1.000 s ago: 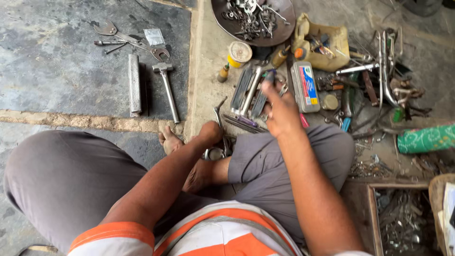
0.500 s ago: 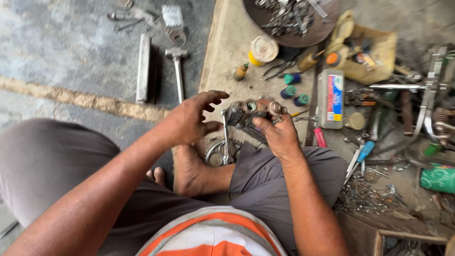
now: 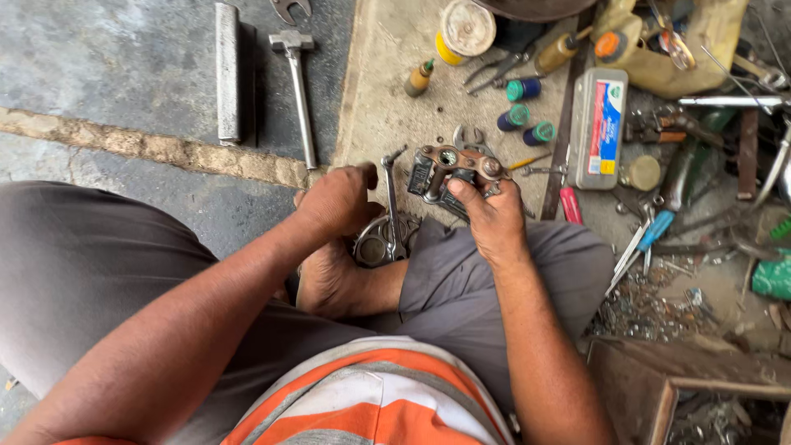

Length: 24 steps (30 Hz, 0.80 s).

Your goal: The person assembles a small mechanical component by hand, inserting a pin and securing it with a hammer. They then use a wrench to tighten a bolt on the assembly. The person handles the part repeatedly, adjusting and inspecting it during the process.

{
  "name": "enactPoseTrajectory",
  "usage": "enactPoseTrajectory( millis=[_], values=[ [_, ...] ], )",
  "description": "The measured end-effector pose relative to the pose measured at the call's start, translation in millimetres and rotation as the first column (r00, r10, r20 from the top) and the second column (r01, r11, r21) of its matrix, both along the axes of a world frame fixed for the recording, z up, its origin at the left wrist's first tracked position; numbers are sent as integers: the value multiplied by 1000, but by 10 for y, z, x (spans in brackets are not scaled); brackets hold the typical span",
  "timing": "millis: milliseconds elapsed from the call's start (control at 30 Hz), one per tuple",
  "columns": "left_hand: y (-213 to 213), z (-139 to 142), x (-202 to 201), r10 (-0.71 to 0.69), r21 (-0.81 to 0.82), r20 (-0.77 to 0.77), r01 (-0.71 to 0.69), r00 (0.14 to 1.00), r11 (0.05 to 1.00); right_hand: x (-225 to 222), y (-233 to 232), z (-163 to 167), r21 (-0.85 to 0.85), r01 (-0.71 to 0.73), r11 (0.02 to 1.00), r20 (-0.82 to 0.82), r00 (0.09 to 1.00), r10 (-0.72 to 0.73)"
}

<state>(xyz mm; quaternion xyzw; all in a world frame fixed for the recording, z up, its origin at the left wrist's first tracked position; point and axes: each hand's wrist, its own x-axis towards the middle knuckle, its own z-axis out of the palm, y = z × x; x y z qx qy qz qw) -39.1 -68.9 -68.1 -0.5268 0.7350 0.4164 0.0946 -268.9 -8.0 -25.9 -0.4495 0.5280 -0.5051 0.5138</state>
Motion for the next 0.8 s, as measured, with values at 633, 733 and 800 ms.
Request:
enactPoseTrajectory(
  millis=[633, 733, 800],
  values=[
    [656, -784, -336, -527, -500, 37, 472, 849, 726, 369, 578, 268, -64, 17, 998, -121, 992, -25],
    [581, -561, -233, -458, -352, 1, 429, 889, 832, 331, 462, 230, -33, -18, 999, -119, 993, 14],
    [440, -265, -106, -348, -226, 15, 342, 937, 912, 288, 351, 211, -28, -19, 999, -128, 992, 16]
  ],
)
